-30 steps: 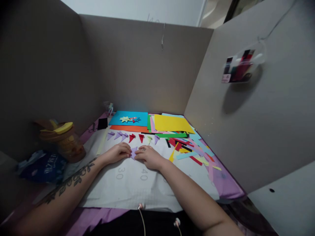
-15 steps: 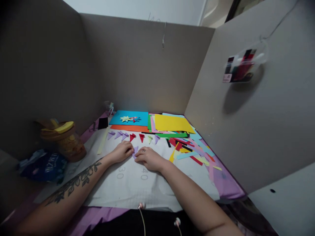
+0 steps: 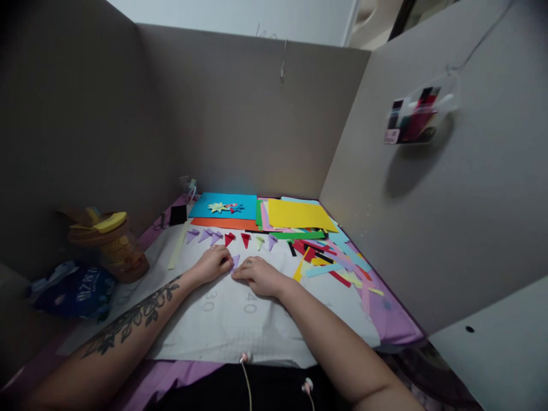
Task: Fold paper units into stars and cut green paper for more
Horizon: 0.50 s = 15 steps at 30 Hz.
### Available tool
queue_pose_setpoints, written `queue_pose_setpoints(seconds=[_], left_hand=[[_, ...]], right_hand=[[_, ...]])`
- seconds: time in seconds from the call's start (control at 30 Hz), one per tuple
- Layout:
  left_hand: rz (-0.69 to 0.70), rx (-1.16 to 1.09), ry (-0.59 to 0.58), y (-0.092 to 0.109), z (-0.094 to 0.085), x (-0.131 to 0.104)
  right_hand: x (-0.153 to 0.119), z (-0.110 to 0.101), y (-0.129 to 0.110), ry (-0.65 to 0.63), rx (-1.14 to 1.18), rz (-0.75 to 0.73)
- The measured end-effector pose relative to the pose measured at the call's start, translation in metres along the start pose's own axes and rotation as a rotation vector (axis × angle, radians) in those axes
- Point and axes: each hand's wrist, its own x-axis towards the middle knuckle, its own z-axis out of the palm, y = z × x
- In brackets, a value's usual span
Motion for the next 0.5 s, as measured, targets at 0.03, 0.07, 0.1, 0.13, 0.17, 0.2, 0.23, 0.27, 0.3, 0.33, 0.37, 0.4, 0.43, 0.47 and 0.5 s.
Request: queue_pose_setpoints(seconds=[0.03, 0.07, 0.1, 0.13, 0.17, 0.2, 0.23, 0.27, 0.3, 0.33, 0.37, 0.4, 0.43, 0.47, 0.5], left_hand=[[-0.005, 0.002, 0.006, 0.0005, 0.0001, -0.0002], [-0.010, 0.003, 0.010, 0.0010, 0.0003, -0.0003], [-0.017, 0.002, 0.016, 0.0014, 0.0008, -0.0003], [-0.023, -0.001, 0.020, 0.0016, 0.0014, -0.0003], [-0.029, -0.006, 0.023, 0.0017, 0.0022, -0.0003], [-0.033, -0.012, 0.026, 0.0016, 0.0031, -0.0001], [-0.037, -0.016, 0.029, 0.0015, 0.0039, 0.0002], [-0.043, -0.018, 0.032, 0.0013, 0.0047, 0.0005], [-0.050, -0.018, 0.034, 0.0012, 0.0053, 0.0008], [-0.056, -0.016, 0.033, 0.0013, 0.0058, 0.0010], [-0.062, -0.013, 0.032, 0.0014, 0.0060, 0.0012], [-0.068, -0.008, 0.032, 0.0018, 0.0062, 0.0012], [-0.076, -0.002, 0.033, 0.0022, 0.0063, 0.0012], [-0.084, 0.004, 0.035, 0.0027, 0.0064, 0.0011], [-0.094, 0.010, 0.040, 0.0032, 0.0066, 0.0009]], right_hand=[[0.0000, 0.0005, 0.0007, 0.003, -0.002, -0.007], [-0.0001, 0.0008, 0.0011, 0.006, -0.002, -0.010], [-0.0001, 0.0008, 0.0013, 0.008, -0.001, -0.011], [-0.0001, 0.0006, 0.0012, 0.010, 0.001, -0.012], [0.0000, 0.0002, 0.0010, 0.012, 0.004, -0.012], [0.0001, -0.0003, 0.0008, 0.013, 0.006, -0.013], [0.0003, -0.0009, 0.0005, 0.012, 0.009, -0.015], [0.0005, -0.0013, 0.0004, 0.010, 0.012, -0.017], [0.0007, -0.0017, 0.0003, 0.010, 0.015, -0.020], [0.0009, -0.0019, 0.0004, 0.011, 0.019, -0.024], [0.0011, -0.0020, 0.0006, 0.014, 0.023, -0.025], [0.0011, -0.0020, 0.0008, 0.017, 0.026, -0.026], [0.0011, -0.0019, 0.0009, 0.021, 0.029, -0.026], [0.0009, -0.0018, 0.0007, 0.025, 0.029, -0.027], [0.0007, -0.0017, 0.0003, 0.028, 0.027, -0.028]])
